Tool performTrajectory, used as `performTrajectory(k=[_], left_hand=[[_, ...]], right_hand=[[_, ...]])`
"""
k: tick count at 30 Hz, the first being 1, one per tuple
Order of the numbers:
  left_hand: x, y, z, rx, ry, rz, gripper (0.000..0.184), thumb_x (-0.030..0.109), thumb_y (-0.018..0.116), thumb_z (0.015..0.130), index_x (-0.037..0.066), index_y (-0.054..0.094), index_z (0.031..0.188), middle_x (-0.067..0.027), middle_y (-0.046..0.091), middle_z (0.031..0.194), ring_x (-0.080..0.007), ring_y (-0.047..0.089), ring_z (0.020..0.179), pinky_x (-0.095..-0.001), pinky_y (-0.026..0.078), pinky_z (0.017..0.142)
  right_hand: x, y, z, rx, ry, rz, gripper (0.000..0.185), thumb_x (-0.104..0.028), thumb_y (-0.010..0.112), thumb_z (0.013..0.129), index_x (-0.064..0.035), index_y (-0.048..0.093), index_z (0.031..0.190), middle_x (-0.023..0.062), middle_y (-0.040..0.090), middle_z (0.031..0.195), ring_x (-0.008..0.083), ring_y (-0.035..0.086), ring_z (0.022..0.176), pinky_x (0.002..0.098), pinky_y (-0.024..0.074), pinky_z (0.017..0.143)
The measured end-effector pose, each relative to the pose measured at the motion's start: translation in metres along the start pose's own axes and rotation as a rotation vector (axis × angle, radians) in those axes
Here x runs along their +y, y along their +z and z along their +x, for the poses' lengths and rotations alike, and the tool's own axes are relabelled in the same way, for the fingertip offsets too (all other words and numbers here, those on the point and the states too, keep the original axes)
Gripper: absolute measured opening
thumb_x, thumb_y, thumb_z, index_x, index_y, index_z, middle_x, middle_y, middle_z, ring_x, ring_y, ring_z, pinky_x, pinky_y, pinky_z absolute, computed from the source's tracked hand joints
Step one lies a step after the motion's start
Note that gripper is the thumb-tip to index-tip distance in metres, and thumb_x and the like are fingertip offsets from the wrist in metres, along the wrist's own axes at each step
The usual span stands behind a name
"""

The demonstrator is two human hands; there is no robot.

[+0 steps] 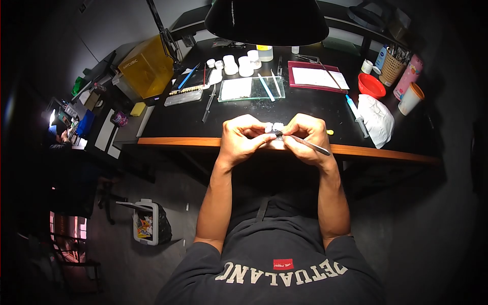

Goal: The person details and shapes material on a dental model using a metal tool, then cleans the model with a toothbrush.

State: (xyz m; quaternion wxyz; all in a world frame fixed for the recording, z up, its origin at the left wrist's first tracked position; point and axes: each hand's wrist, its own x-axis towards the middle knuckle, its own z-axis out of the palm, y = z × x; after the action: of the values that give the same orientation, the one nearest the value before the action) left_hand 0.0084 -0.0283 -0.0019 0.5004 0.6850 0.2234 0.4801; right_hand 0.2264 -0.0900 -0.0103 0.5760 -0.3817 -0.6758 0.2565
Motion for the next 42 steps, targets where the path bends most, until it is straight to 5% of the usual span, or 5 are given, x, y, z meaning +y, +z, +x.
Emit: performTrajectory(k=[5,8,29,42], left_hand=[[-0.002,-0.005,-0.001,-0.031,-0.023,0.085,0.015,-0.005,0.086,0.086,-0.005,0.075,0.097,-0.011,0.078,0.092,-0.0126,0.076,0.082,-0.024,0.063,0.07],[-0.002,-0.003,0.0,0.033,-0.057,0.054,0.015,0.0,0.087,0.086,-0.005,0.078,0.096,-0.0116,0.08,0.088,-0.0117,0.076,0.075,-0.0248,0.062,0.069],[0.0,-0.004,0.003,0.067,-0.104,0.074,0.016,0.005,0.086,0.089,-0.005,0.079,0.1,-0.0101,0.08,0.086,-0.0086,0.073,0.075,-0.024,0.061,0.068],[-0.003,-0.006,0.005,0.067,-0.109,0.092,0.016,0.006,0.086,0.09,-0.005,0.079,0.099,-0.0084,0.078,0.082,-0.0077,0.071,0.072,-0.0235,0.059,0.066]], right_hand=[[0.0,0.004,0.0,0.057,0.03,0.008,0.007,-0.003,0.074,0.077,0.0021,0.07,0.08,0.0092,0.071,0.075,0.0128,0.069,0.066,0.0279,0.0531,0.059],[-0.004,0.0,0.0,-0.017,-0.04,-0.037,0.006,0.008,0.071,0.086,0.0037,0.067,0.085,0.0081,0.071,0.083,0.0082,0.069,0.071,0.0226,0.0539,0.061],[-0.002,0.001,0.0,-0.033,-0.05,0.013,0.008,0.011,0.069,0.089,0.0039,0.066,0.088,0.0077,0.07,0.082,0.0097,0.07,0.07,0.0241,0.0551,0.061],[-0.007,0.003,0.001,0.046,-0.03,-0.042,0.005,0.0,0.073,0.075,0.0008,0.07,0.078,0.0076,0.07,0.076,0.0119,0.068,0.067,0.027,0.0521,0.059]])
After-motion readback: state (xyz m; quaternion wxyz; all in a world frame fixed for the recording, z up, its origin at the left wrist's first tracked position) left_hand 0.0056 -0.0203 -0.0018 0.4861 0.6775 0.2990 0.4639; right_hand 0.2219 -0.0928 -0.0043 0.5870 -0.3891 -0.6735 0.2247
